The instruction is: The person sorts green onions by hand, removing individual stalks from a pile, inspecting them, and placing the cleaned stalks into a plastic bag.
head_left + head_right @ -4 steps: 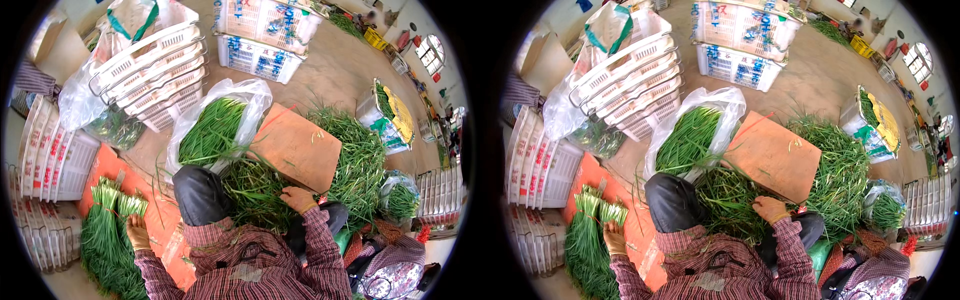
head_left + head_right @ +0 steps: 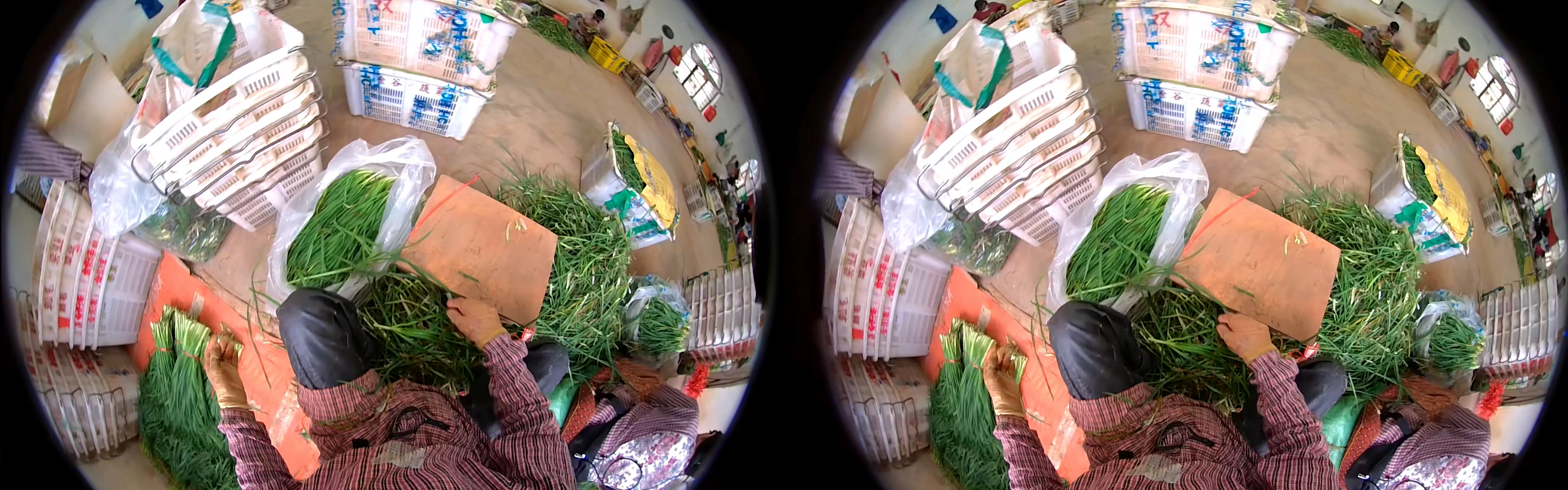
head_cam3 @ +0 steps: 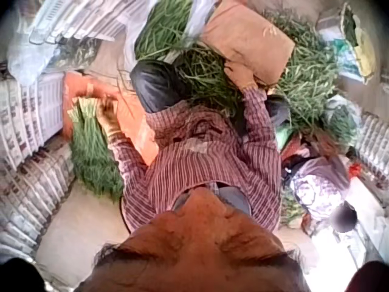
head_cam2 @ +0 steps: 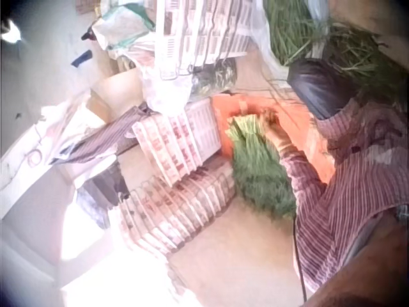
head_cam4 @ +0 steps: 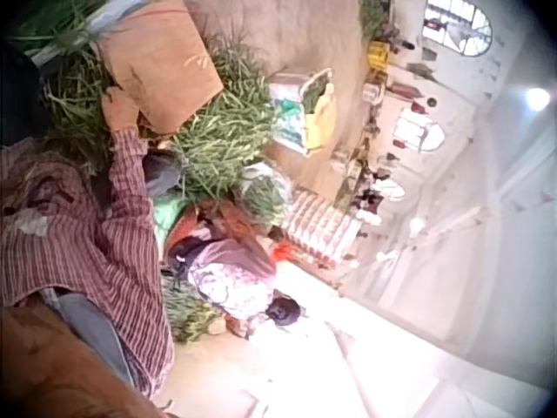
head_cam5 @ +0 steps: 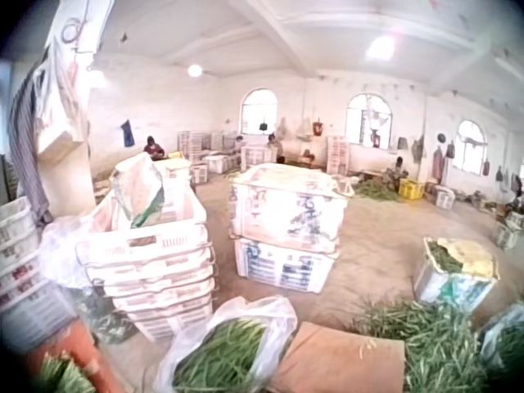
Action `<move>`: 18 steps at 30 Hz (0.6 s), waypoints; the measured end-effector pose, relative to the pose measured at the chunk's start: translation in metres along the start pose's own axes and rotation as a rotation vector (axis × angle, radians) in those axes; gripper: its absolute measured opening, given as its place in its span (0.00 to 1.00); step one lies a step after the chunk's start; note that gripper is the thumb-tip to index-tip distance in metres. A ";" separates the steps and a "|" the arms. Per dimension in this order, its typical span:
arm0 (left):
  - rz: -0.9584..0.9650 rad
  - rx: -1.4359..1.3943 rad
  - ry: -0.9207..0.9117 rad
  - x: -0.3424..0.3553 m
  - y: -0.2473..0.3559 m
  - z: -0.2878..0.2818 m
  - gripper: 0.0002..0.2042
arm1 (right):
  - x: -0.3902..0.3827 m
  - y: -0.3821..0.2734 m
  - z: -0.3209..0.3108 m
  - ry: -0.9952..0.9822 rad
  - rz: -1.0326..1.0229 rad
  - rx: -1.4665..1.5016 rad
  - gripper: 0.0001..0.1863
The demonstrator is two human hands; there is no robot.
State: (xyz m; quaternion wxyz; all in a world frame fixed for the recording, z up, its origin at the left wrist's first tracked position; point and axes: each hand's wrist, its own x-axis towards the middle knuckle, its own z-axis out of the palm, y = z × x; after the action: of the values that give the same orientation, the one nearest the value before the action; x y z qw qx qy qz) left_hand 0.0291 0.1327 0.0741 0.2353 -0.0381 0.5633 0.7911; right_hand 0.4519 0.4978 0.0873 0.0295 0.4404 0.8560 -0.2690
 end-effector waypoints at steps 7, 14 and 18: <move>0.026 0.398 -0.078 -0.008 0.003 0.091 0.16 | 0.144 -0.043 -0.027 -0.079 0.033 -0.348 0.24; -0.183 0.586 -0.100 0.001 -0.062 0.095 0.16 | 0.220 0.025 0.024 0.048 -0.291 -0.421 0.29; -0.160 0.651 -0.276 0.024 -0.099 0.091 0.17 | 0.185 0.028 0.018 0.046 -0.190 -0.348 0.28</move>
State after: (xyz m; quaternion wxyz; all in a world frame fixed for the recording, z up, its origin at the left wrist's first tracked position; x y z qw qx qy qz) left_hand 0.0677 0.2481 0.0129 0.3702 0.1018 0.7438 0.5471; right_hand 0.3569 0.6385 0.0069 0.0603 0.3519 0.9278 -0.1084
